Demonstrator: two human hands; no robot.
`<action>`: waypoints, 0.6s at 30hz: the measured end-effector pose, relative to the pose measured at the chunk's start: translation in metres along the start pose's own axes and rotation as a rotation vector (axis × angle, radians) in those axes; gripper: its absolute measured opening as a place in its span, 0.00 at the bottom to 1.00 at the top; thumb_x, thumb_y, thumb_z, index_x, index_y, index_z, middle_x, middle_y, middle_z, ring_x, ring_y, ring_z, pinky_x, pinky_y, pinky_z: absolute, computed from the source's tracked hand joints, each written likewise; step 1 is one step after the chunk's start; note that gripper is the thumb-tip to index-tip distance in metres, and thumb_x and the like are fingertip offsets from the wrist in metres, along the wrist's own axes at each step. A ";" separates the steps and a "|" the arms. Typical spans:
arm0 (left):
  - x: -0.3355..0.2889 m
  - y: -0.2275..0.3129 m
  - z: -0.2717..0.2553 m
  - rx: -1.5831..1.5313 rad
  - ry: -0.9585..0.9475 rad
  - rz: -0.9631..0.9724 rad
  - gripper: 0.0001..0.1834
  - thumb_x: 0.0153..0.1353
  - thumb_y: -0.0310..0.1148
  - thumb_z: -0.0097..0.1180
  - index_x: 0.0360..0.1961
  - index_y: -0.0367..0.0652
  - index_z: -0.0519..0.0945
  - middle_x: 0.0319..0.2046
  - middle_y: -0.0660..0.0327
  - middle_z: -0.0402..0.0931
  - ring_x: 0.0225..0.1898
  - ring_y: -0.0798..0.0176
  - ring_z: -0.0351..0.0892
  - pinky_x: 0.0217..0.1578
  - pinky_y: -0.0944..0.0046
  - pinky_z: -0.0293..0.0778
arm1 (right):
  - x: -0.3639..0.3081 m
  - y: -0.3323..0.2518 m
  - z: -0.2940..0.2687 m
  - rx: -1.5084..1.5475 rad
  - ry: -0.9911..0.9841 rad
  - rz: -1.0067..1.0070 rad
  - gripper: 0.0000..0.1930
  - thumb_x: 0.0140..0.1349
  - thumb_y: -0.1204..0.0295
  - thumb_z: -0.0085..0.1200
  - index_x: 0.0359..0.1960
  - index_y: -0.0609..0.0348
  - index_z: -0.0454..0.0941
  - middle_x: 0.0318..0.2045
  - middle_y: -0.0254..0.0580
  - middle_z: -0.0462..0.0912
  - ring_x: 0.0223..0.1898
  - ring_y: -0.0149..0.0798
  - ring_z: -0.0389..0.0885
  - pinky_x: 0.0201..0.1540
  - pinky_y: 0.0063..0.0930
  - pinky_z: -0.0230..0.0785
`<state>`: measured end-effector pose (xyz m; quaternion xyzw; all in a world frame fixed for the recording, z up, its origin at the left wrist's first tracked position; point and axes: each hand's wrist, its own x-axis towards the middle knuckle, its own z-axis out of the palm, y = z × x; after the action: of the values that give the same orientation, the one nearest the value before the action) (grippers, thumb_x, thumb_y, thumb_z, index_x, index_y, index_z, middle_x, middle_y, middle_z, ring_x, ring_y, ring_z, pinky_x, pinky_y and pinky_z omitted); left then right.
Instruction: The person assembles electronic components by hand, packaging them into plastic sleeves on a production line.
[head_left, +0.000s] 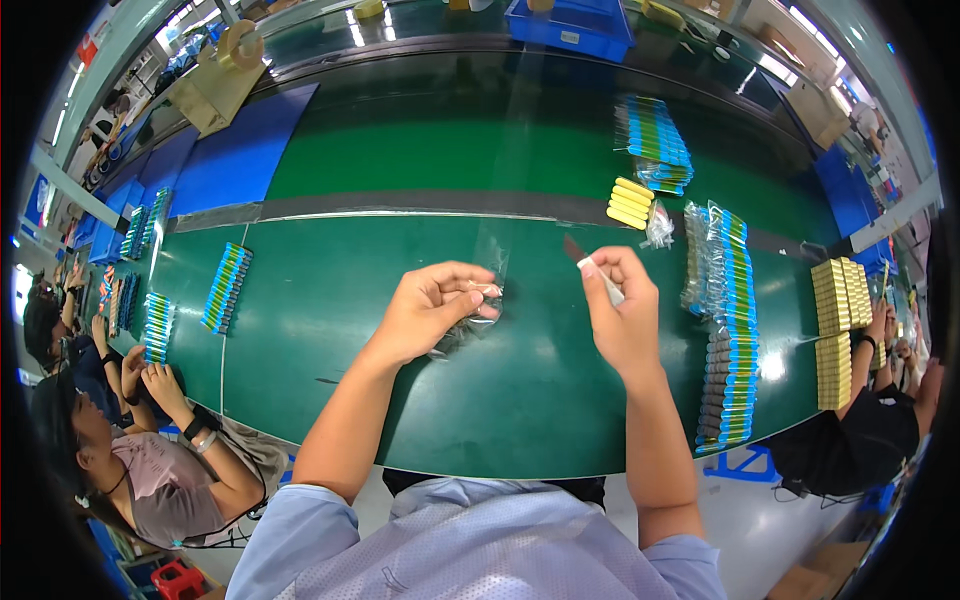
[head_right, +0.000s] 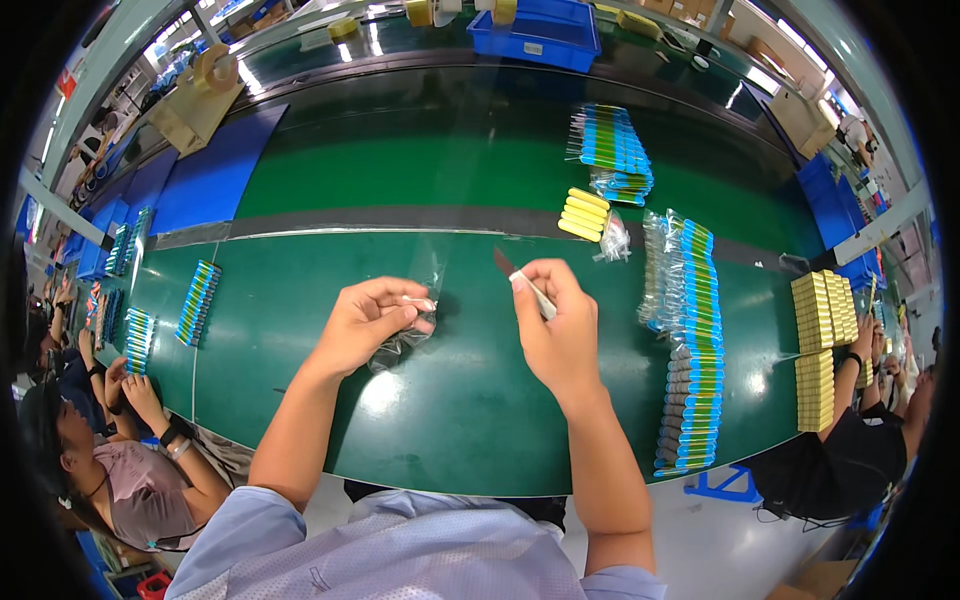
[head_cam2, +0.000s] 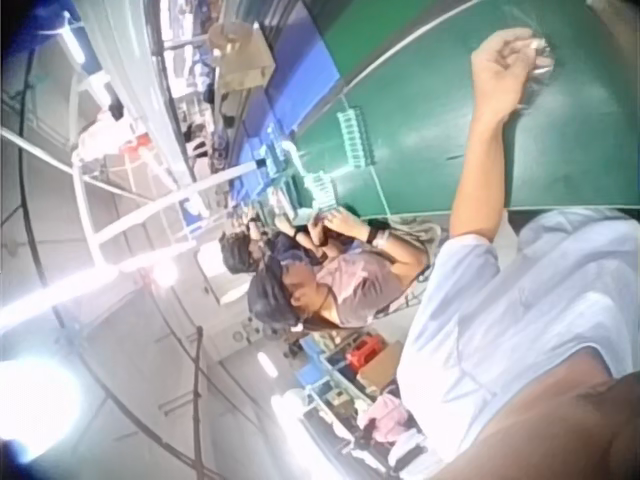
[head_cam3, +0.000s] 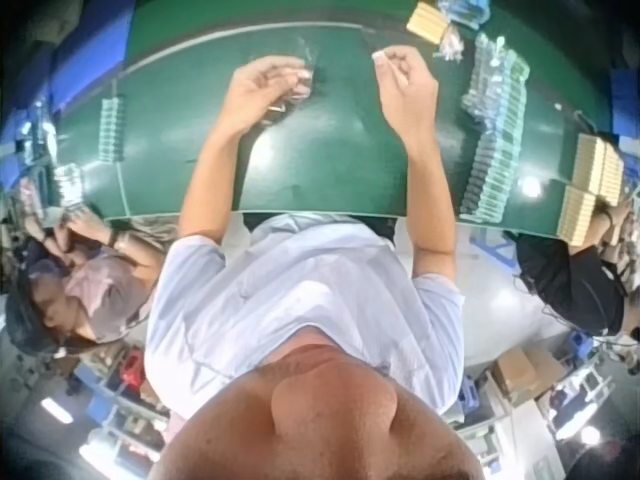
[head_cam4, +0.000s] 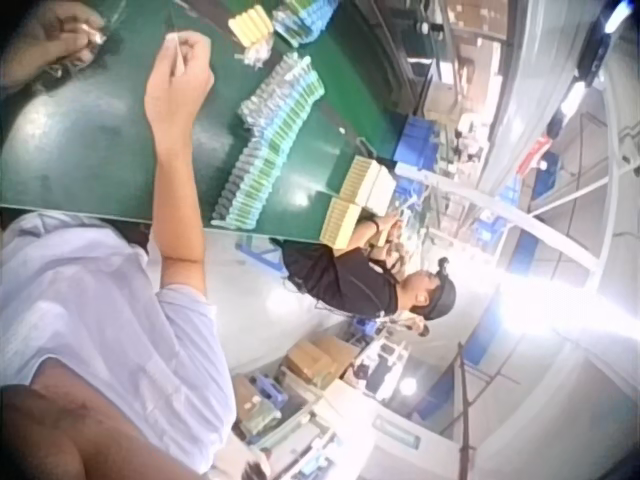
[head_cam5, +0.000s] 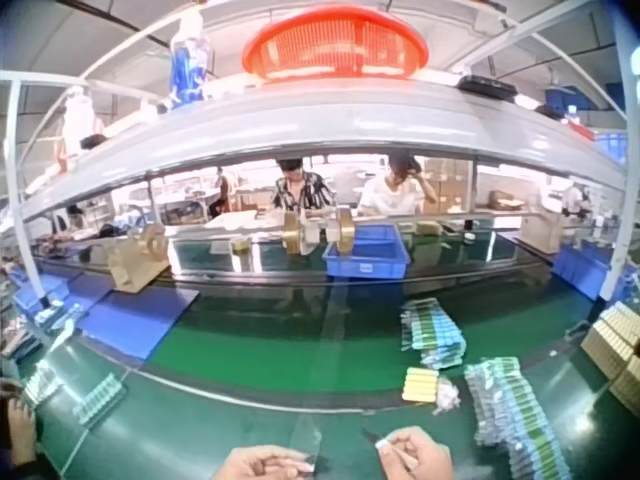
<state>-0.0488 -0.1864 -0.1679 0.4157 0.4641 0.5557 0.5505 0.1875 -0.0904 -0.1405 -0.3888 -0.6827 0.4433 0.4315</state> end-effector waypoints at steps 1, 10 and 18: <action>-0.001 -0.001 -0.002 0.004 0.004 -0.001 0.15 0.69 0.19 0.54 0.56 0.32 0.77 0.45 0.51 0.83 0.42 0.58 0.87 0.46 0.61 0.84 | -0.003 0.001 0.000 0.005 -0.002 0.000 0.05 0.68 0.75 0.57 0.38 0.64 0.77 0.24 0.32 0.81 0.19 0.24 0.66 0.23 0.22 0.57; -0.015 0.026 0.008 0.204 -0.044 -0.157 0.45 0.57 0.12 0.61 0.74 0.44 0.56 0.47 0.49 0.78 0.38 0.62 0.88 0.36 0.66 0.84 | -0.010 0.005 0.000 -0.413 -0.285 -0.156 0.05 0.59 0.72 0.64 0.35 0.58 0.85 0.28 0.40 0.84 0.26 0.40 0.84 0.31 0.32 0.75; -0.017 0.022 0.005 0.370 -0.173 -0.124 0.48 0.51 0.14 0.67 0.73 0.46 0.61 0.58 0.49 0.71 0.36 0.64 0.88 0.36 0.67 0.81 | -0.011 0.001 0.003 -0.371 -0.331 -0.198 0.03 0.58 0.74 0.63 0.30 0.58 0.81 0.26 0.40 0.82 0.27 0.42 0.83 0.30 0.33 0.74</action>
<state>-0.0479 -0.2022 -0.1444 0.5265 0.5341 0.3882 0.5355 0.1884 -0.1012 -0.1446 -0.3146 -0.8483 0.3239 0.2766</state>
